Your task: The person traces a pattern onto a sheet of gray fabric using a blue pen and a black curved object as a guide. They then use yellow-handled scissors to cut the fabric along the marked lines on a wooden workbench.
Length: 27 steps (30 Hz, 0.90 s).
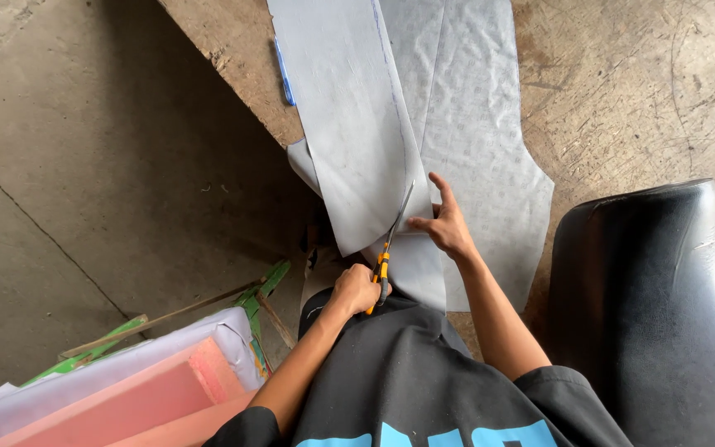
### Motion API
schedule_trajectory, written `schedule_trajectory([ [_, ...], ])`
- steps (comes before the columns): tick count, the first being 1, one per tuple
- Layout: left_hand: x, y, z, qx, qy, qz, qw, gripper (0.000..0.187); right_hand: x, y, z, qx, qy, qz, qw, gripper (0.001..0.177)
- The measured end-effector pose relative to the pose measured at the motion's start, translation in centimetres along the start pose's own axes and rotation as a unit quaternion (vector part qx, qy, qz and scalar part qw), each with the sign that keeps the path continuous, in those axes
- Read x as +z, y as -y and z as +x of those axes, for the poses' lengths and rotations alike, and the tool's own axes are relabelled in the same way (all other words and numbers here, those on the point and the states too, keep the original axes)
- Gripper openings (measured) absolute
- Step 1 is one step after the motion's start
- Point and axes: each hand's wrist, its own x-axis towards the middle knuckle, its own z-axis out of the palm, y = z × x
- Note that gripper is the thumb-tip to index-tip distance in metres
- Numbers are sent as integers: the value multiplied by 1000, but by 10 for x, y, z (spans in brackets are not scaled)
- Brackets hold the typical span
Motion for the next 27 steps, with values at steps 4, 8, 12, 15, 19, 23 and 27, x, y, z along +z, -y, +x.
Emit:
schedule_trajectory([
  [4, -3, -1, -11, -6, 7, -6, 1000, 36, 4, -1, 3, 2, -11, 33, 999, 101],
  [8, 2, 4, -12, -7, 3, -21, 1000, 35, 10, 0, 3, -8, -19, 49, 999, 95],
  [12, 6, 8, -14, -15, 5, -29, 999, 36, 14, 5, -2, -3, -15, 59, 998, 93],
  [15, 2, 6, -17, -14, 6, -42, 999, 38, 14, -6, -3, 8, -2, 51, 999, 96],
  [19, 5, 7, -13, -16, 6, -54, 998, 40, 23, 2, -14, 12, 7, 53, 999, 95],
  [23, 10, 13, -11, -18, 17, -48, 999, 41, 30, 9, -21, 16, 1, 65, 998, 95],
  [27, 15, 19, -8, -19, 18, -57, 998, 38, 32, 4, -17, -1, -7, 66, 998, 92],
])
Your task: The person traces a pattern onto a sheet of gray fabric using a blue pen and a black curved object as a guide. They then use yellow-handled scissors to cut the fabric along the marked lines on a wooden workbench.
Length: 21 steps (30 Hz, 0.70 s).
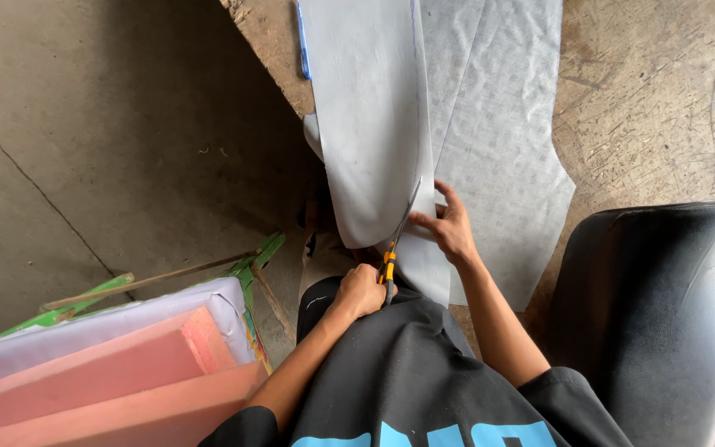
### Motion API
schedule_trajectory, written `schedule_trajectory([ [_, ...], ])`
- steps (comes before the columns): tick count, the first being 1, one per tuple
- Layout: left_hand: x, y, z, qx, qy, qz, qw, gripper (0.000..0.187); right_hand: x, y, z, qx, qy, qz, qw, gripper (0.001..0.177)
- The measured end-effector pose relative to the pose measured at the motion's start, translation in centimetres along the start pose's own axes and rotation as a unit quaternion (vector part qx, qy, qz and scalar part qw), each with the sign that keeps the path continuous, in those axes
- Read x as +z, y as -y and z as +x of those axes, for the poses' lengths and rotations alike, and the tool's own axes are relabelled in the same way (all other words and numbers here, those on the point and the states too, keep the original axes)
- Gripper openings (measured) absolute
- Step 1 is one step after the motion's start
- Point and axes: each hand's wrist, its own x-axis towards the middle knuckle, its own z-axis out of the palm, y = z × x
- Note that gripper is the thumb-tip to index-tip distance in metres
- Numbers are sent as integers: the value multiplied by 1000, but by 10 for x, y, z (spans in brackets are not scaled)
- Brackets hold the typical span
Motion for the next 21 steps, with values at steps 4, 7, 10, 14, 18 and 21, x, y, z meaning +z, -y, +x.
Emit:
schedule_trajectory([
  [4, 2, 4, -1, -6, -5, -9, 1000, 39, -9, -21, 20, -13, -37, 22, 999, 79],
  [7, 4, 6, 2, 3, 5, -22, 1000, 41, -12, -27, 24, -33, -42, 2, 999, 76],
  [10, 7, 5, 9, 3, 0, -25, 1000, 38, -7, -20, 17, -25, -17, 7, 1000, 79],
  [14, 11, 10, 13, 2, 0, -34, 999, 37, 4, -7, 5, -11, -16, 16, 1000, 77],
  [18, 23, 21, 22, 11, 9, -34, 999, 38, 3, -15, 8, -6, -16, 23, 1000, 75],
  [21, 11, 7, 1, 1, 22, -46, 999, 39, 4, -13, 6, -7, -28, 36, 999, 71],
])
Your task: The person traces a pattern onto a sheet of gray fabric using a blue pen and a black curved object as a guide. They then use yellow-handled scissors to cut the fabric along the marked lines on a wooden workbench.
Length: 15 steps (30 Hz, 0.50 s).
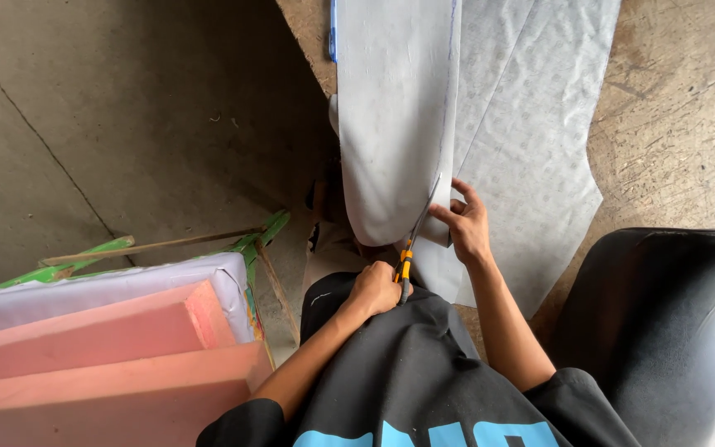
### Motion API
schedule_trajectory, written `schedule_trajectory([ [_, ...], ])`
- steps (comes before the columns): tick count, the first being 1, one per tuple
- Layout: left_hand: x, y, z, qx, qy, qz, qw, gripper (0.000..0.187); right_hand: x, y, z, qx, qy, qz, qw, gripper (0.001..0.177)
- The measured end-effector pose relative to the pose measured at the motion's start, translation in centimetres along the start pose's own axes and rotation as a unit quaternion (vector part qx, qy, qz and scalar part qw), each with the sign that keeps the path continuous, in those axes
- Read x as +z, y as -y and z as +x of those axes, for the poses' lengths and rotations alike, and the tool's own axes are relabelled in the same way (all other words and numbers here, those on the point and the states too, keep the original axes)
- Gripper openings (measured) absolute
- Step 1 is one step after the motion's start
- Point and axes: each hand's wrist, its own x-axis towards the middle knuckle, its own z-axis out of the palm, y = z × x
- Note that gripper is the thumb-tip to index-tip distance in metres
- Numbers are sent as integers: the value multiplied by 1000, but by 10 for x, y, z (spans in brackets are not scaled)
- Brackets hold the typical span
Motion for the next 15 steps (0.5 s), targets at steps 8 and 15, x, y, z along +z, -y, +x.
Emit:
schedule_trajectory([
  [8, -1, -2, 4, 10, -6, -27, 1000, 38, -17, -41, 33, -32, -7, 2, 999, 66],
  [15, -6, -6, -2, 6, -4, -17, 1000, 38, -2, -24, 14, -17, 11, 7, 1000, 69],
])
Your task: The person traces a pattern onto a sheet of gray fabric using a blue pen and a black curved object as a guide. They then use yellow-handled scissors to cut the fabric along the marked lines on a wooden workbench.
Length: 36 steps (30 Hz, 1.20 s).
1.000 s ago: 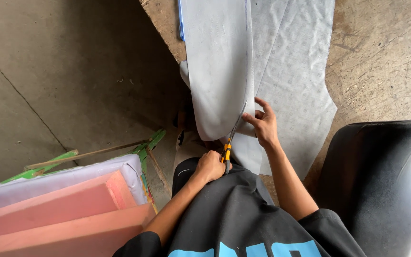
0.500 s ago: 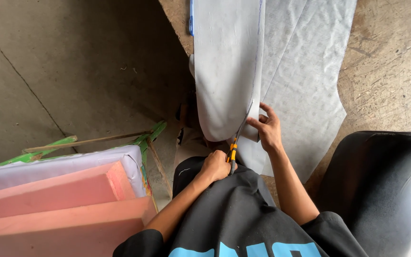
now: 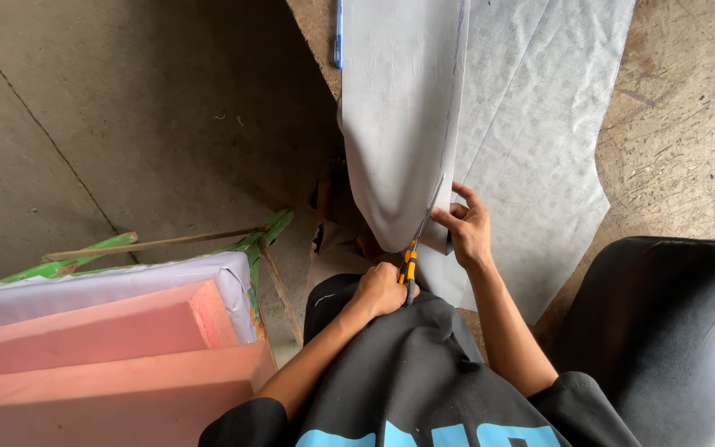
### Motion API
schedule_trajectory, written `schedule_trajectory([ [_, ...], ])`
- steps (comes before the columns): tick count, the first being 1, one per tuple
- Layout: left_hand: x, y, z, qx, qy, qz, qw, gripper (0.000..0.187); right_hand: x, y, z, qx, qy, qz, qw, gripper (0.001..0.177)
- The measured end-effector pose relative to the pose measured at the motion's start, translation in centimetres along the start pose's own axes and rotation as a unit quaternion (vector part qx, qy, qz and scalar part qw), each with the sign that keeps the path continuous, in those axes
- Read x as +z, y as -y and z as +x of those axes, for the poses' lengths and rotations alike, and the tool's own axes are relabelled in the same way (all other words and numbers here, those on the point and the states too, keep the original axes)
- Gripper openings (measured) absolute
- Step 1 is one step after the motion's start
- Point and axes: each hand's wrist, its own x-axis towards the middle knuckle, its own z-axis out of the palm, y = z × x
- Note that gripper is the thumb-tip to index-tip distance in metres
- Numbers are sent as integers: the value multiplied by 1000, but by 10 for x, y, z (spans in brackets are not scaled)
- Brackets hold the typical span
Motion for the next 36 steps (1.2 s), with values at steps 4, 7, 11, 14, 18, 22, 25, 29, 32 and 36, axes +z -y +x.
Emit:
schedule_trajectory([
  [4, 8, 7, 7, -7, 2, 5, 1000, 38, -2, -8, 2, 0, -5, 11, 1000, 68],
  [7, 5, -1, 0, -8, -8, 4, 1000, 35, -2, -6, 3, -2, -10, 17, 1000, 68],
  [11, 6, -2, 13, -1, -17, -6, 1000, 36, -4, -1, 2, 17, 6, -18, 1000, 71],
  [14, 9, -2, 19, 4, -22, -1, 1000, 35, -3, 5, 0, 26, 11, -39, 999, 71],
  [18, 3, -12, 6, 12, -18, -7, 1000, 31, -6, -3, 3, 34, 13, -55, 998, 71],
  [22, 13, 4, 18, 24, -26, -35, 999, 34, -6, -6, 2, 36, 18, -64, 997, 70],
  [25, 2, -7, 9, 15, -21, -32, 999, 33, -7, -9, 2, 41, 12, -63, 997, 69],
  [29, -9, -19, 7, 23, -21, -26, 999, 35, -18, -24, 6, 46, 29, -85, 995, 71],
  [32, -11, -22, 5, 21, -16, -24, 999, 34, -20, -26, 5, 49, 29, -90, 994, 72],
  [36, -2, -11, 13, 27, -17, -32, 999, 34, -9, -8, -3, 55, 29, -87, 994, 75],
])
